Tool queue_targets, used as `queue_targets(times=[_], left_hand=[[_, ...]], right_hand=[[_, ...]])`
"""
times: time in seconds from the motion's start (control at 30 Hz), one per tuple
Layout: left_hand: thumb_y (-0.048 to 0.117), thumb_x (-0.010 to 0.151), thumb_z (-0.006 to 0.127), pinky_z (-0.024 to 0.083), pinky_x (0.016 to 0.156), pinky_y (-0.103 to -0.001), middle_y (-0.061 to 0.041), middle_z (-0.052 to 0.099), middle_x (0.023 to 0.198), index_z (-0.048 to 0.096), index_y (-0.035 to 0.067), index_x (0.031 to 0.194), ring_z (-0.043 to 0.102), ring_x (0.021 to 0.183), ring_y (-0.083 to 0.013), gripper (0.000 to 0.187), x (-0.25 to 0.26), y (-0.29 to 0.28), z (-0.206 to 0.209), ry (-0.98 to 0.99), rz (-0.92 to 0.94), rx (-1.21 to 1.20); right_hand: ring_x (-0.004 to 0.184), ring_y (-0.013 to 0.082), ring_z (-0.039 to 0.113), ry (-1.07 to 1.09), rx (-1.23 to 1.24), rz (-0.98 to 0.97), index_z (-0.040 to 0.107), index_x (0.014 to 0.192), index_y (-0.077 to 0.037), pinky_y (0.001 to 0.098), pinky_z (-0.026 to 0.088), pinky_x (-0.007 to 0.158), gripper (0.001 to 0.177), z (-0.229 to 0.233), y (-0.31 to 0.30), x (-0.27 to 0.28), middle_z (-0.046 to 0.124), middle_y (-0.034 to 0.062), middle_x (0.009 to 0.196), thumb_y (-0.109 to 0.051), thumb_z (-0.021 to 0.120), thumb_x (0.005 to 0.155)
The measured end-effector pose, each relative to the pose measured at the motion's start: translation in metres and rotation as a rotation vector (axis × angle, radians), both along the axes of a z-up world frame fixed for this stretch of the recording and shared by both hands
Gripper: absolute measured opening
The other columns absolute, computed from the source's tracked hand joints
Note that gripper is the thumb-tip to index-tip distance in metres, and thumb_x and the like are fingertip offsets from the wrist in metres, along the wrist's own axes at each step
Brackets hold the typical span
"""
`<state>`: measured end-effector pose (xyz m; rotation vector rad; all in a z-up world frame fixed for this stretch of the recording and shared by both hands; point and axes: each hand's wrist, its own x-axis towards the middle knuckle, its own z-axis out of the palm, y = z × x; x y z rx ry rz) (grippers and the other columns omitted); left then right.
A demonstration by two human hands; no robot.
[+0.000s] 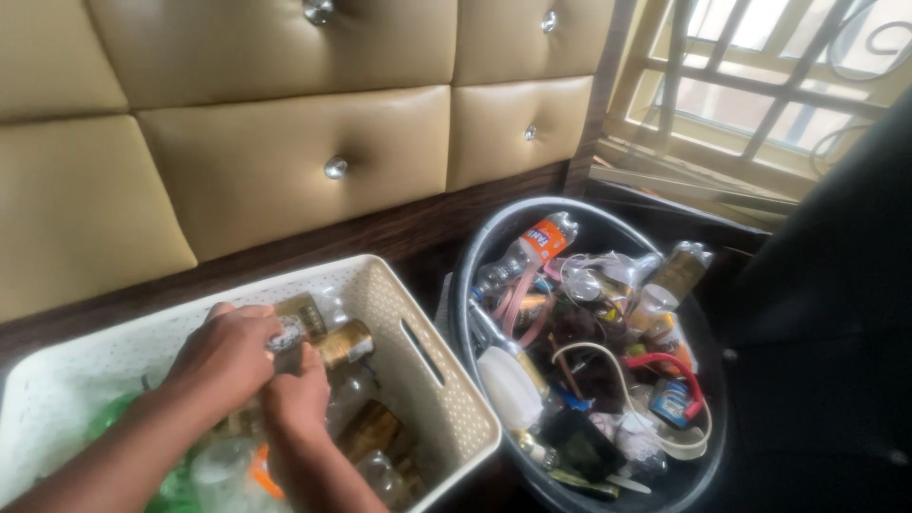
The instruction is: Organize various plastic and glass bottles and other household items from a bag into a basket.
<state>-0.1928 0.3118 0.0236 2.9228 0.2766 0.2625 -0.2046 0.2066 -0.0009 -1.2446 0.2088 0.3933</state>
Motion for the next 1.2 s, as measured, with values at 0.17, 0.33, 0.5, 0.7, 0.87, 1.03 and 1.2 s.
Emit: queue_targets(times=[0.17,0.33,0.5,0.7,0.87,1.03,1.2], left_hand=[[0.010,0.082,0.069,0.048,0.109,-0.041,0.002,0.066,0.132,0.074,0.020,0.116,0.059,0.125,-0.0271,0.035,-0.006,-0.018,0.022,0.049,0.059,-0.030],[0.009,0.085,0.062,0.051,0.104,-0.043,-0.001,0.069,0.127,0.075,0.022,0.114,0.061,0.123,-0.0280,0.034,0.001,-0.026,0.027,0.046,0.103,0.052],[0.014,0.082,0.064,0.055,0.095,-0.045,-0.007,0.073,0.113,0.075,0.016,0.103,0.066,0.111,-0.0311,0.024,0.033,-0.047,0.024,-0.131,0.045,0.034],[0.014,0.079,0.067,0.057,0.081,-0.048,-0.014,0.074,0.096,0.076,0.011,0.093,0.070,0.092,-0.0363,0.017,0.076,-0.110,0.045,-0.518,-0.124,-0.059],[0.016,0.073,0.074,0.057,0.080,-0.047,-0.015,0.074,0.090,0.076,0.008,0.089,0.071,0.088,-0.0349,0.018,0.122,-0.176,0.044,-0.542,-0.201,-0.186],[0.020,0.076,0.076,0.058,0.084,-0.042,-0.013,0.078,0.093,0.078,0.009,0.092,0.075,0.090,-0.0310,0.020,0.156,-0.252,0.031,-0.334,-0.142,-0.392],[0.020,0.077,0.075,0.059,0.085,-0.039,-0.013,0.079,0.096,0.079,0.010,0.098,0.077,0.092,-0.0286,0.024,0.176,-0.317,0.016,-0.183,-0.058,-0.568]], right_hand=[[0.120,0.0261,0.068,-0.014,-0.073,0.021,0.059,0.143,-0.018,0.0356,0.052,0.101,0.068,-0.021,-0.003,0.014,0.071,0.0124,0.127,0.004,0.046,0.079],[0.127,0.0244,0.063,0.001,-0.238,0.000,0.055,0.146,-0.020,0.0331,0.045,0.108,0.068,0.012,-0.028,0.009,0.066,0.0134,0.133,0.003,0.050,0.082],[0.117,0.0257,0.067,-0.134,-0.249,-0.104,0.059,0.139,-0.017,0.0330,0.049,0.103,0.059,0.024,-0.050,0.029,0.070,0.0149,0.126,0.000,0.052,0.082],[0.112,0.0214,0.070,-0.474,-0.085,-0.373,0.065,0.128,-0.008,0.0329,0.052,0.099,0.056,0.040,-0.103,0.079,0.073,0.0105,0.121,0.005,0.052,0.075],[0.112,0.0202,0.069,-0.503,0.065,-0.511,0.065,0.126,-0.005,0.0313,0.053,0.098,0.057,0.052,-0.171,0.121,0.072,0.0110,0.119,0.009,0.050,0.073],[0.102,0.0206,0.069,-0.438,0.028,-0.669,0.067,0.123,-0.003,0.0294,0.054,0.089,0.052,0.033,-0.242,0.161,0.073,0.0134,0.112,0.009,0.050,0.075],[0.100,0.0210,0.071,-0.313,0.065,-0.662,0.065,0.122,-0.004,0.0313,0.056,0.084,0.050,0.053,-0.315,0.165,0.075,0.0122,0.114,0.007,0.050,0.076]])
